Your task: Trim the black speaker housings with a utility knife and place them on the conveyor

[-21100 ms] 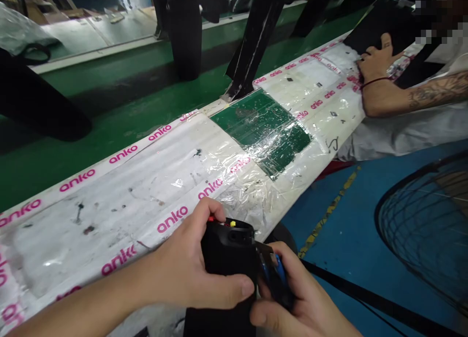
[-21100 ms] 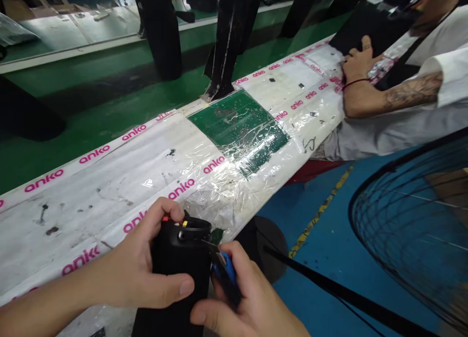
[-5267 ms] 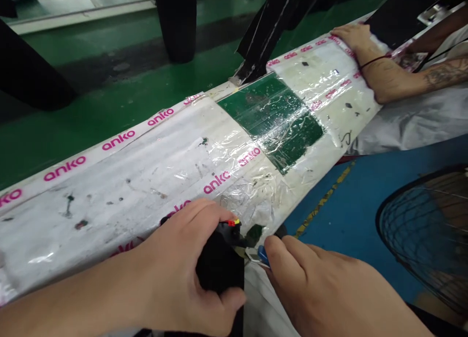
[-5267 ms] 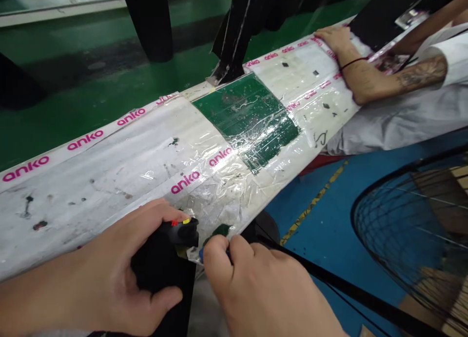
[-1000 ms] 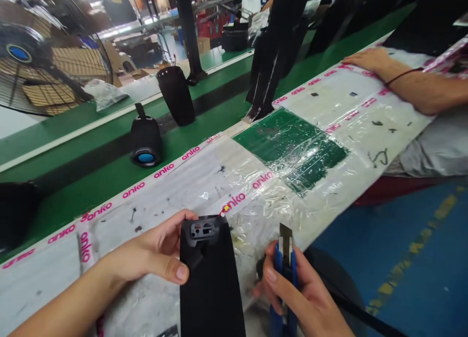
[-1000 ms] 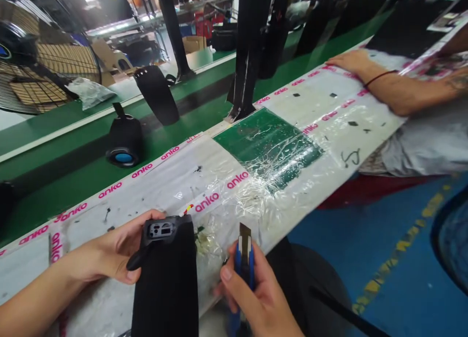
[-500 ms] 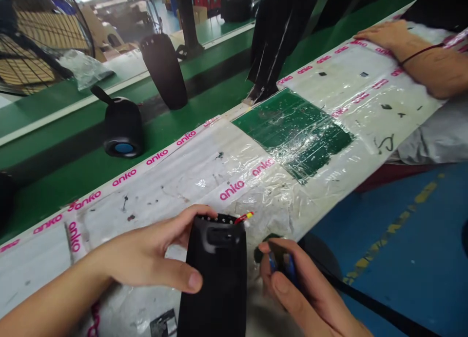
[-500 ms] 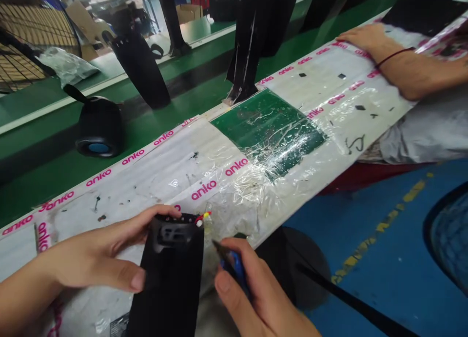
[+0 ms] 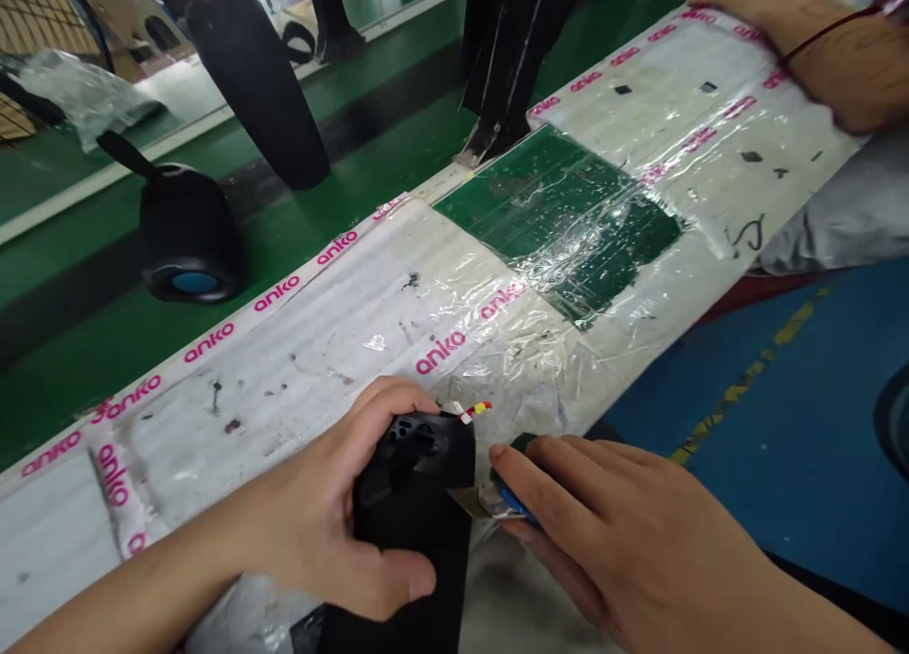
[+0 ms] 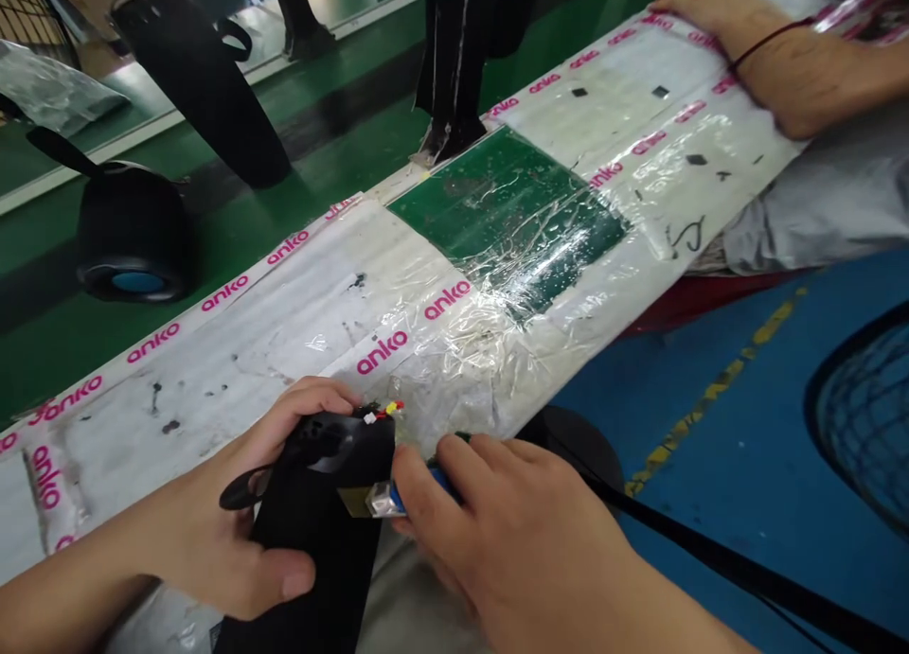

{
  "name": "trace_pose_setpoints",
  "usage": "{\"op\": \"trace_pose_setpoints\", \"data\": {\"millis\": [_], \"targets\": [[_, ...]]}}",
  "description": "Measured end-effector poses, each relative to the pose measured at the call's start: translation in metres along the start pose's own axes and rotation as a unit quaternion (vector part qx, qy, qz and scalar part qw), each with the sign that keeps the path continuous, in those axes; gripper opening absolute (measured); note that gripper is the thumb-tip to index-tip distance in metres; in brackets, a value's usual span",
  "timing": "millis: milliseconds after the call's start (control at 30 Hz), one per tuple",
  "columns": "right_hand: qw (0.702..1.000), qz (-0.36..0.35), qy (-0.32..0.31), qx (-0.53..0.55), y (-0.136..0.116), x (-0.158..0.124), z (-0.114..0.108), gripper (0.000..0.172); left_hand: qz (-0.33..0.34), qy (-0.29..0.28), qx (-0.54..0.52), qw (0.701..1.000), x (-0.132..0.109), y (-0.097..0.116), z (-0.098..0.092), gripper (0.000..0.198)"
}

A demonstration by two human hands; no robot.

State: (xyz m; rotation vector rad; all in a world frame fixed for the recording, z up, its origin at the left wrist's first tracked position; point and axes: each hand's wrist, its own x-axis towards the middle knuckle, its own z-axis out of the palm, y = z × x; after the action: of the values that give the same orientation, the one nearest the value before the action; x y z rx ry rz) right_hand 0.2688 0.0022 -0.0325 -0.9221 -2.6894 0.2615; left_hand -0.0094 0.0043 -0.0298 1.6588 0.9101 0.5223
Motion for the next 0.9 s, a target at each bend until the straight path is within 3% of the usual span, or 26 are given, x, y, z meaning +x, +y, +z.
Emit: {"op": "trace_pose_setpoints", "data": {"millis": [400, 700, 900], "targets": [[0.999, -0.007, -0.036, -0.017, 0.004, 0.007, 0.000, 0.028, 0.031, 0.004, -0.059, 0.998, 0.003, -0.007, 0.001, 0.092], [0.999, -0.010, -0.041, -0.025, 0.000, 0.002, -0.001, 0.048, 0.028, -0.009, -0.062, 0.998, 0.005, -0.006, 0.001, 0.098], [0.993, -0.014, -0.041, -0.109, -0.006, 0.009, -0.009, 0.057, -0.011, -0.012, -0.060, 0.998, 0.005, -0.001, 0.001, 0.086]]}}
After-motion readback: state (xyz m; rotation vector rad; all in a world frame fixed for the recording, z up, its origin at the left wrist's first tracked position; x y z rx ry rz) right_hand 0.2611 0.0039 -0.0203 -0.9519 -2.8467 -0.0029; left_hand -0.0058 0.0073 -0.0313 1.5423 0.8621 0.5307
